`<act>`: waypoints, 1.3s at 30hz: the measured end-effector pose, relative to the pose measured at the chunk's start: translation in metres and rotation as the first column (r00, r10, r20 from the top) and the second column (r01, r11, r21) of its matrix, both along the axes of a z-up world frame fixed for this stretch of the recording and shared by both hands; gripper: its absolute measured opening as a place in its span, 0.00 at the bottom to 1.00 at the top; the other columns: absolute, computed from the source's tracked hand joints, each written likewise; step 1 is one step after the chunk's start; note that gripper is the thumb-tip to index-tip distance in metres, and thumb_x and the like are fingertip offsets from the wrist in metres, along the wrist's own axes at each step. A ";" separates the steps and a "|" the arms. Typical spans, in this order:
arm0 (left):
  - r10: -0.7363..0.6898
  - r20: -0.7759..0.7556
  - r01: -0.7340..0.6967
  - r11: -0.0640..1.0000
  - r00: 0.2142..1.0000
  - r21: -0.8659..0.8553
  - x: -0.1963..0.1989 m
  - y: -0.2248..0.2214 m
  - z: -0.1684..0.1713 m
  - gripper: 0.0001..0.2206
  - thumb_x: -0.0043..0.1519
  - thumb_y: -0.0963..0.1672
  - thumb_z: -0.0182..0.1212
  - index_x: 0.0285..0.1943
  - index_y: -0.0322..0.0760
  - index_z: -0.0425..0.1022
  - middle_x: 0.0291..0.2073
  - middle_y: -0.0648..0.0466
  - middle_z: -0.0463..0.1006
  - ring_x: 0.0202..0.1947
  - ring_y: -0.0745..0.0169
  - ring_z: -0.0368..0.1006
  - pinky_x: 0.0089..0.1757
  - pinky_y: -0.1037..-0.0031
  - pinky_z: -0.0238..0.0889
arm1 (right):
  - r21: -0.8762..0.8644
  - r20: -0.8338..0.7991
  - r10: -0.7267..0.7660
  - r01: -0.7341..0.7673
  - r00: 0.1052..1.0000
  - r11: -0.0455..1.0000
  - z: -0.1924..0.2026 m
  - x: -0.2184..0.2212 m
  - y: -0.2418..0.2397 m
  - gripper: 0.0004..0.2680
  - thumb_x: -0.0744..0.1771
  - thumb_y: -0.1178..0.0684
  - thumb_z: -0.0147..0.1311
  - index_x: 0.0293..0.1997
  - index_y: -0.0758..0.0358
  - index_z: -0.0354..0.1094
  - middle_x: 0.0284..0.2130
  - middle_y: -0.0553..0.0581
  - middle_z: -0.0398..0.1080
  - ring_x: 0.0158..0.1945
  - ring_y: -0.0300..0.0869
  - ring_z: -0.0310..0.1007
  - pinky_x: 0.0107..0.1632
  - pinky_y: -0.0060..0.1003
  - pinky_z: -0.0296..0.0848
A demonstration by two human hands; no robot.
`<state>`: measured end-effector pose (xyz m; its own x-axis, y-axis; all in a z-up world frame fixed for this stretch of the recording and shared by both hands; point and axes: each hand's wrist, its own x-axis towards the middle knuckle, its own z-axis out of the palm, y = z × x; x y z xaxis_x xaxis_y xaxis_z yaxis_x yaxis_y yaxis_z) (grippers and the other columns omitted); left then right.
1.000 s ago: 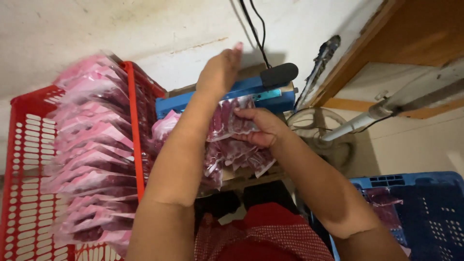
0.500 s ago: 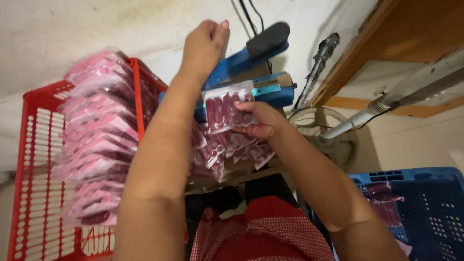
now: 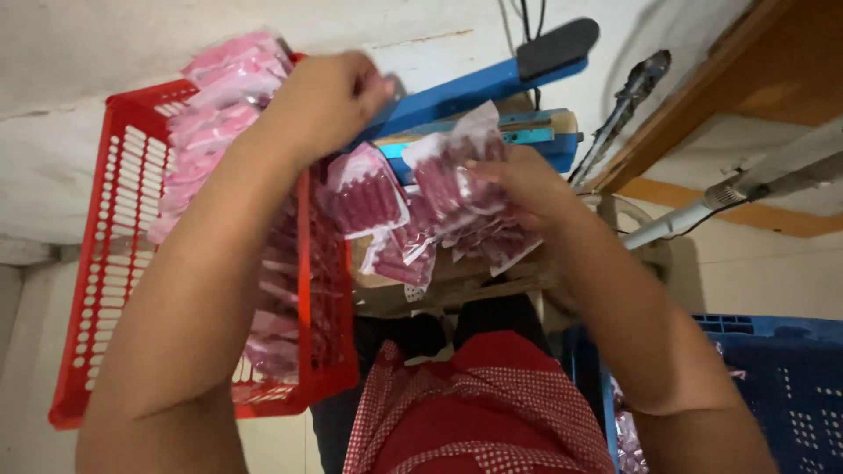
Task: Using a manual heat sealer to close plastic bags filled with food products and organizing them into crates.
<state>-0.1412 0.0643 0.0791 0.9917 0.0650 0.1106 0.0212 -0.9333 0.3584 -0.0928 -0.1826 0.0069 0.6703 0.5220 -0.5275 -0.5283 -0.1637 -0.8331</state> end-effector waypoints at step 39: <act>0.348 -0.012 -0.299 0.786 0.937 -0.540 -0.117 0.009 -0.029 0.32 0.57 0.49 0.72 0.69 0.36 0.63 0.47 0.45 0.78 0.49 0.49 0.79 0.48 0.60 0.73 | 0.247 0.750 -0.193 0.003 0.633 0.969 0.004 -0.044 0.062 0.04 0.69 0.52 0.54 0.42 0.56 0.63 0.31 0.53 0.64 0.40 0.43 0.68 0.46 0.37 0.65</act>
<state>-0.2579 0.0732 0.0496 0.8903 0.4530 0.0456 0.2354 -0.5436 0.8057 -0.1368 -0.1206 0.0107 0.8341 0.4578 0.3077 0.3102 0.0718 -0.9479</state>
